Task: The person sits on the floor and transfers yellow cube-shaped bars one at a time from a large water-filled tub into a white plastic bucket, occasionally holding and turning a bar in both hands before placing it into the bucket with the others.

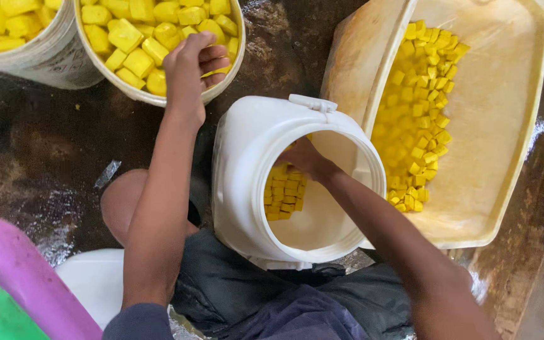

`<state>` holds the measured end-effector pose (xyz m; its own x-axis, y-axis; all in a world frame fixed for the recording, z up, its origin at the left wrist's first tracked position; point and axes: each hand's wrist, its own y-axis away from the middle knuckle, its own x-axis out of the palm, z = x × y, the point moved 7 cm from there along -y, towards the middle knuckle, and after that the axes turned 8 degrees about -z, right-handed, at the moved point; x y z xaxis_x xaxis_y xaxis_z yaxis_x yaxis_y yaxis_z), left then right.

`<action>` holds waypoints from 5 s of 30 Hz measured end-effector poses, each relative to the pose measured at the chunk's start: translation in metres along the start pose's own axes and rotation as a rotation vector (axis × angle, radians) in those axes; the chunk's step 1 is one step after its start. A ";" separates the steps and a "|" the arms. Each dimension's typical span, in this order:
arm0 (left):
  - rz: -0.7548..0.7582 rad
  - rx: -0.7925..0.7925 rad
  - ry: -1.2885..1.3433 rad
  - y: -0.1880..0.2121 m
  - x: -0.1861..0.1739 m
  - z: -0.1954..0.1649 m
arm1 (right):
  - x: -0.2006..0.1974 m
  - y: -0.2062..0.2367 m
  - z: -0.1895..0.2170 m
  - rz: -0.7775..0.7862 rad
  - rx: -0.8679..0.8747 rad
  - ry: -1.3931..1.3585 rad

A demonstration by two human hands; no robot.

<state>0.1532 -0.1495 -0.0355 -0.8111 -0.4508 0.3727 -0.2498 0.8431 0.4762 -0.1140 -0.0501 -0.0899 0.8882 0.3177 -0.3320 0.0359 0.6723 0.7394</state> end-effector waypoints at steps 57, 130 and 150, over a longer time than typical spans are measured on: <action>0.123 -0.016 -0.004 0.010 0.049 0.015 | 0.098 -0.127 -0.066 -0.021 -0.150 0.778; 0.322 0.440 -0.794 0.018 0.180 0.005 | -0.273 0.124 -0.162 -0.373 -0.456 -0.501; -0.226 0.773 -1.723 -0.119 0.426 0.221 | -0.576 -0.203 -0.338 -1.222 -0.166 1.184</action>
<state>-0.2793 -0.3776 -0.1095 -0.1832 -0.2261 -0.9567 -0.1648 0.9665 -0.1968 -0.7877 -0.1430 -0.2469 -0.4195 -0.1625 -0.8931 0.2732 0.9156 -0.2949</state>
